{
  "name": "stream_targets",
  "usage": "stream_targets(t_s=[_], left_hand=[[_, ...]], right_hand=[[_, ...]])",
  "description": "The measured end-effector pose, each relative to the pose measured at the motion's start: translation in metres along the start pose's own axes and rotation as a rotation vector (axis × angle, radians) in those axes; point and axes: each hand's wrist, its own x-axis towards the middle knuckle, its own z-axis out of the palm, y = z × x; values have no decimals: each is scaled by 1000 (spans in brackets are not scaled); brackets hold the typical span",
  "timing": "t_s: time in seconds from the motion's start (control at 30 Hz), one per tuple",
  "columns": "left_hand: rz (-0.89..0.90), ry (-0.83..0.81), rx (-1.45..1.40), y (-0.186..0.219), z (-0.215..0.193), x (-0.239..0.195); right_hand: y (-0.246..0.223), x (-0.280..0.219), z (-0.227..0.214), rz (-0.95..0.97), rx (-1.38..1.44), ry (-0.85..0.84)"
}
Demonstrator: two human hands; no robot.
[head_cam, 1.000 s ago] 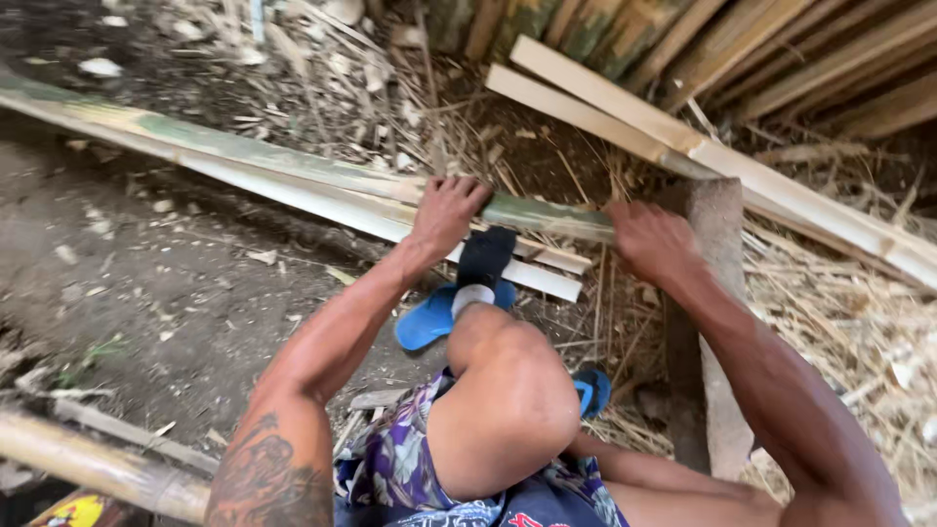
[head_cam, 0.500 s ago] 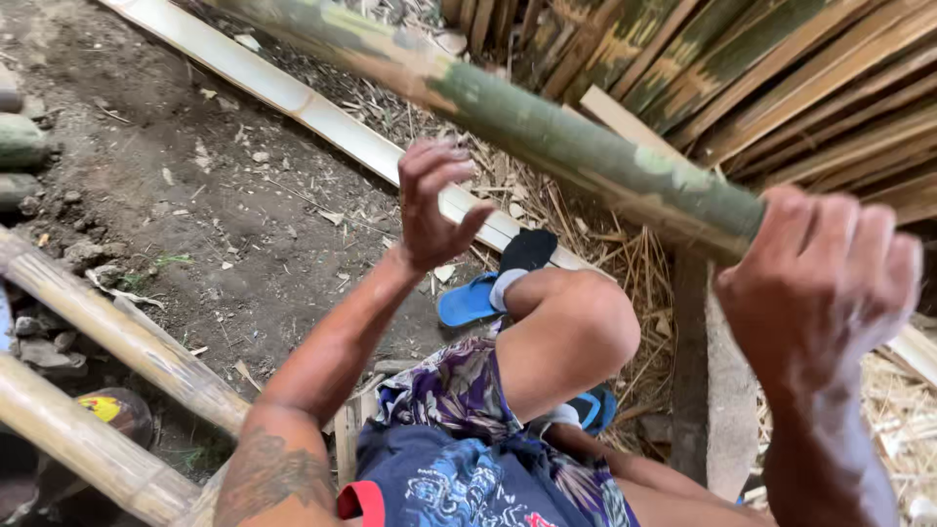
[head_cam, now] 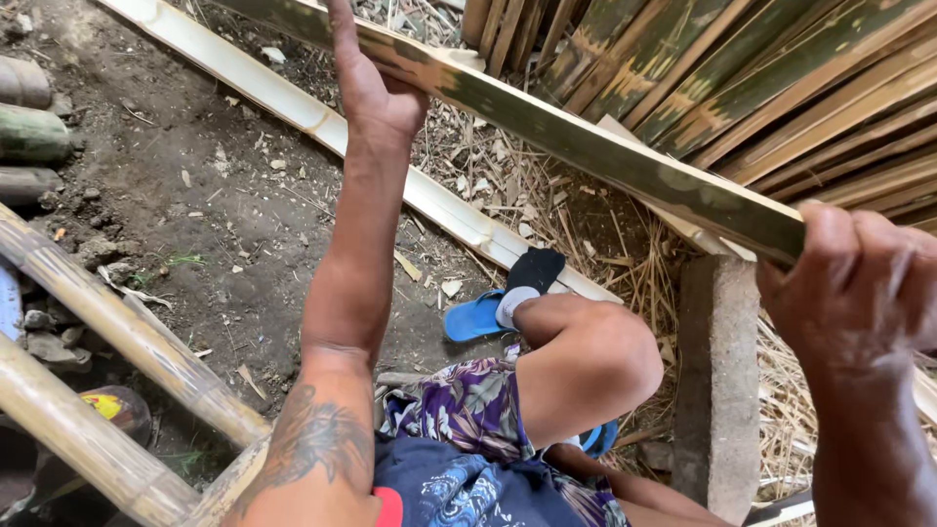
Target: The person sits on the ground and uses a machete to split a long bamboo pole into thin strips. They repeatedly strike the bamboo against a wooden support to separate the sections and then use the machete to shave and smooth the resulting strips.
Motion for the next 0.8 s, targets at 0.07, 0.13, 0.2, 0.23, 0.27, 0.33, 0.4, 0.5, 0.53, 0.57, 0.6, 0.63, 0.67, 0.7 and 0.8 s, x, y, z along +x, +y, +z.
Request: stream_targets(t_s=[0.07,0.13,0.2,0.23,0.27,0.33,0.4,0.5,0.53,0.57,0.6,0.63,0.67,0.7,0.8], left_hand=[[-1,123,-10,-14,-7,15],[-39,-376,-322,-33,-26,18],[11,-366,-398,-56,-44,17],[68,-105,-317,-72,-55,9],[93,10,-164,-84,-64,3],[66,206,-22,-103,-85,-5],[-11,267,-24,-132,-120,-17],[-252,191,19,-208,-159,-40],[-275,261,21,-220,-163,-41],[-297,332,24,-230,-163,-43],[-320,408,27,-239,-162,-46],[-303,341,-30,-242,-162,-47],[-311,272,-72,-239,-163,-50],[-319,204,-116,-237,-161,-55],[-160,94,-34,-237,-144,-80]], right_hand=[[-9,0,-5,11,27,-88],[-26,-1,-30,4,115,-264],[-34,-4,-36,211,411,-642],[-38,-12,-40,314,556,-842],[-51,-17,-22,220,513,-1047],[-76,-39,4,64,470,-1361],[-87,-88,6,132,609,-1376],[-85,-168,16,291,703,-1461],[-85,-188,23,323,669,-1539],[-92,-206,25,317,629,-1534],[-101,-223,24,307,589,-1535],[-107,-238,28,297,549,-1536],[-116,-252,27,361,632,-1351],[-124,-265,29,419,703,-1160],[-140,-302,29,654,868,-1015]])
